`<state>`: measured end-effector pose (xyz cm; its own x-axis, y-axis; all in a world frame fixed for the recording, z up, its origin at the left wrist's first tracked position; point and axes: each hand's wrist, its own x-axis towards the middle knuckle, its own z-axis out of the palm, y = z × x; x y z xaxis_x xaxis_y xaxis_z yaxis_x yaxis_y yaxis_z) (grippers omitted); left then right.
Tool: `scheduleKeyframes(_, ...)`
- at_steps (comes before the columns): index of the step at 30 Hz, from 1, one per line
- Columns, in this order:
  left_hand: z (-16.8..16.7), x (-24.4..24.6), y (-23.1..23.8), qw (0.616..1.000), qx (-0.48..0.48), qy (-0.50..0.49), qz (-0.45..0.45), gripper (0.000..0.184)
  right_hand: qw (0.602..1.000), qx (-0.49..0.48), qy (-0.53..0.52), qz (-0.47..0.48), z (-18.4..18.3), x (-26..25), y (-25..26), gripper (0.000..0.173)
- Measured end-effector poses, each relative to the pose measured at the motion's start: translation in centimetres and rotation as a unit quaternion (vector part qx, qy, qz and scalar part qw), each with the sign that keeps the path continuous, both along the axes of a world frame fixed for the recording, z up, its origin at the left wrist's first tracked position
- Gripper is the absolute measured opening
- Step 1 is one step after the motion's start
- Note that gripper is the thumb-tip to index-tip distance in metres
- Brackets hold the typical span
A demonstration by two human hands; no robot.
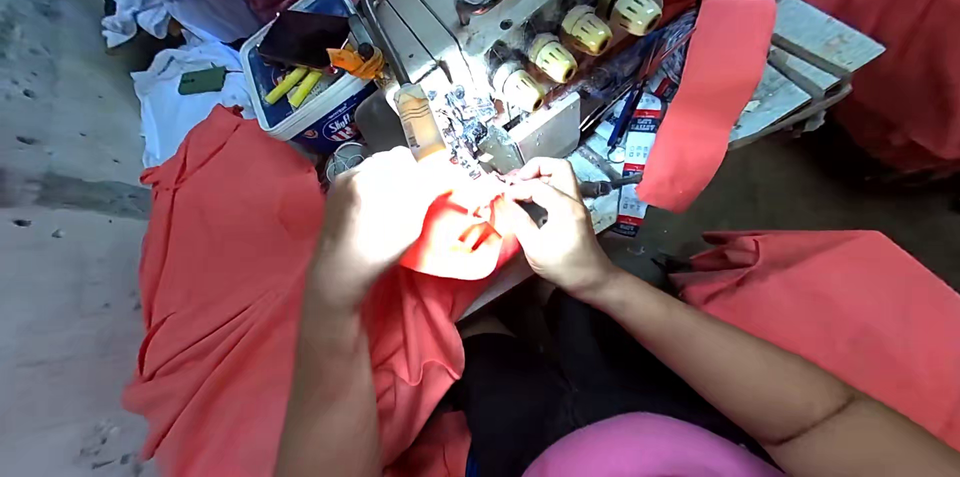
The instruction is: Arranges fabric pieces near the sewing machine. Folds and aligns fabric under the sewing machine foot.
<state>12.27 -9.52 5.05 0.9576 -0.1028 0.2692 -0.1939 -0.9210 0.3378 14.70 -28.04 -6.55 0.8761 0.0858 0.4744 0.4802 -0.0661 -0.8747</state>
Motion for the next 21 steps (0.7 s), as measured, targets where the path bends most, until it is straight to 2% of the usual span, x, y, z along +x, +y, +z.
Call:
scheduleKeyframes(3,-2.0,2.2,-0.5,1.0,-0.003,-0.014,0.027,0.026,0.998,-0.005,0.053,0.019,-0.1,0.6,0.0,0.012)
scheduleKeyframes(7,-3.9,2.7,0.0,0.996,-0.086,0.013,0.021,0.019,0.994,-0.003,0.098,0.05,0.5,0.5,-0.3,0.01)
scheduleKeyframes(12,-3.8,2.1,0.5,0.993,-0.104,0.058,0.002,0.019,0.985,0.025,0.15,0.076,0.6,-0.7,-0.4,0.006)
scheduleKeyframes(15,-3.6,1.9,0.4,0.994,-0.09,0.049,-0.033,0.019,0.988,0.023,0.137,0.063,0.0,-1.2,-0.1,0.005)
scheduleKeyframes(17,-3.5,1.8,0.0,0.997,-0.057,0.037,-0.043,0.02,0.994,0.011,0.087,0.06,-0.5,-1.5,0.0,0.007)
scheduleKeyframes(19,-3.6,1.6,0.0,0.998,-0.037,0.029,-0.048,0.02,0.997,-0.015,0.018,0.067,-0.9,-1.4,0.0,0.021)
scheduleKeyframes(21,-3.6,1.5,-0.2,0.998,-0.032,0.041,-0.032,0.02,0.996,-0.055,0.011,0.067,-0.9,-1.3,-0.1,0.029)
